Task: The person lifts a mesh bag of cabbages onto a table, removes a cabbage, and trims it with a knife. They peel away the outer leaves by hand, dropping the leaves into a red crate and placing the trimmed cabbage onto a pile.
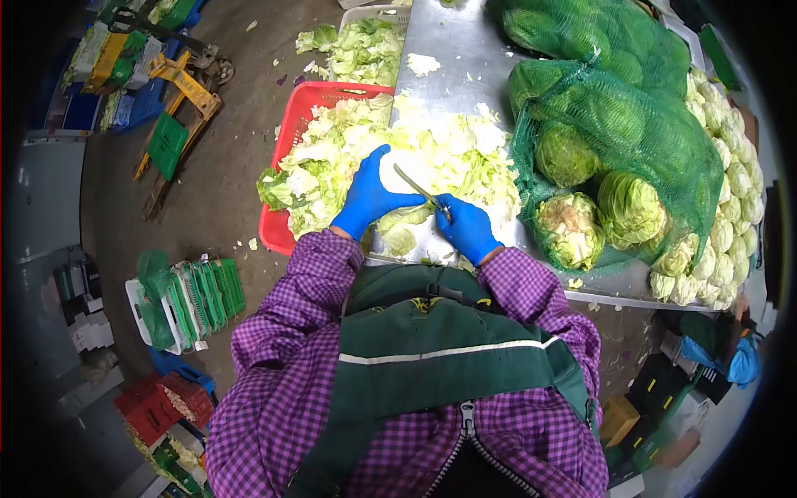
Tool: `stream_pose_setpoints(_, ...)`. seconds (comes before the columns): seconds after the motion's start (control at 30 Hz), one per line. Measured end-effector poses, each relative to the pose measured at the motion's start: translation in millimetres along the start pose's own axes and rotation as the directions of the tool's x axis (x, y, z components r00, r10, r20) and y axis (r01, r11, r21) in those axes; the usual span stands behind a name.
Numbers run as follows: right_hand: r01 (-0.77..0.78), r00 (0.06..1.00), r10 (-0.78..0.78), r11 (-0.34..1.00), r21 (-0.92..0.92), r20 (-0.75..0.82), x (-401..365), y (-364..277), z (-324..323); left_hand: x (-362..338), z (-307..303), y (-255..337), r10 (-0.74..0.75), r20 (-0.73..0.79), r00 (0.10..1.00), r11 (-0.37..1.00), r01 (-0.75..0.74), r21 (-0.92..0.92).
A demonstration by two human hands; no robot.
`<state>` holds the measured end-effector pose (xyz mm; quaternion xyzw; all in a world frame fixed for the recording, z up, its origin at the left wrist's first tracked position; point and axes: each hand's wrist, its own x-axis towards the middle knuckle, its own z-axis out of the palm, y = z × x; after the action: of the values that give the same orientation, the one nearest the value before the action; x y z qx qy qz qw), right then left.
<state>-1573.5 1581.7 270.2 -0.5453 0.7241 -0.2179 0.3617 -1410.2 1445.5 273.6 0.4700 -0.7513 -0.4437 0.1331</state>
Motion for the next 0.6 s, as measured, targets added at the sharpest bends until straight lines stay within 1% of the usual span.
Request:
stream_pose_setpoints(0.07, 0.020, 0.995, -0.027, 0.997, -0.073, -0.091, 4.6, 7.0, 6.1, 1.6, 0.4, -0.8, 0.023, 0.002, 1.000, 1.000, -0.023, -0.016)
stream_pose_setpoints(0.1, 0.018, 0.996, -0.024, 0.997, -0.070, -0.088, 8.1, 9.9, 8.9, 1.8, 0.2, -0.6, 0.020, 0.005, 1.000, 1.000, -0.020, -0.014)
stream_pose_setpoints(0.17, 0.074, 0.977, -0.100, 0.988, -0.136, -0.191, 17.8, 13.4, 10.8, 3.4, 0.1, 0.2, 0.002, -0.008, 1.000, 0.999, -0.002, 0.036)
stream_pose_setpoints(0.2, 0.075, 0.977, -0.100, 0.988, -0.135, -0.190, 20.8, 13.7, 11.3, 4.9, 0.2, -1.2, 0.001, -0.008, 1.000, 0.999, -0.001, 0.038)
stream_pose_setpoints(0.3, 0.015, 0.985, -0.039, 0.990, -0.142, -0.168, 28.5, 13.4, 15.6, 8.2, -1.9, -0.8, -0.013, 0.016, 1.000, 1.000, 0.013, -0.010)
stream_pose_setpoints(0.37, 0.042, 0.964, -0.078, 0.989, -0.142, -0.253, 33.4, 16.2, 21.3, 9.1, -0.9, 1.1, -0.027, -0.002, 1.000, 0.996, 0.027, 0.081)
stream_pose_setpoints(0.4, 0.039, 0.964, -0.074, 0.989, -0.141, -0.254, 35.9, 16.0, 23.4, 9.8, 0.9, -3.2, -0.027, 0.002, 1.000, 0.996, 0.027, 0.081)
stream_pose_setpoints(0.47, -0.050, 0.971, 0.005, 0.982, -0.182, -0.239, 42.6, 15.8, 25.7, 16.0, 3.2, -9.0, -0.005, -0.037, 0.999, 1.000, 0.006, 0.025)
stream_pose_setpoints(0.53, -0.048, 0.963, -0.003, 0.982, -0.182, -0.270, 42.5, 17.0, 27.1, 21.3, -0.9, -10.2, -0.006, 0.006, 1.000, 1.000, 0.005, 0.031)
stream_pose_setpoints(0.57, -0.030, 0.962, -0.014, 0.987, -0.156, -0.274, 38.4, 14.1, 26.7, 23.8, -4.5, -4.6, -0.015, 0.039, 0.999, 0.999, 0.014, 0.042)
stream_pose_setpoints(0.6, -0.010, 0.962, -0.026, 0.992, -0.129, -0.271, 31.9, 11.1, 27.4, 24.0, -6.8, 0.2, -0.013, 0.036, 0.999, 0.999, 0.012, 0.039)
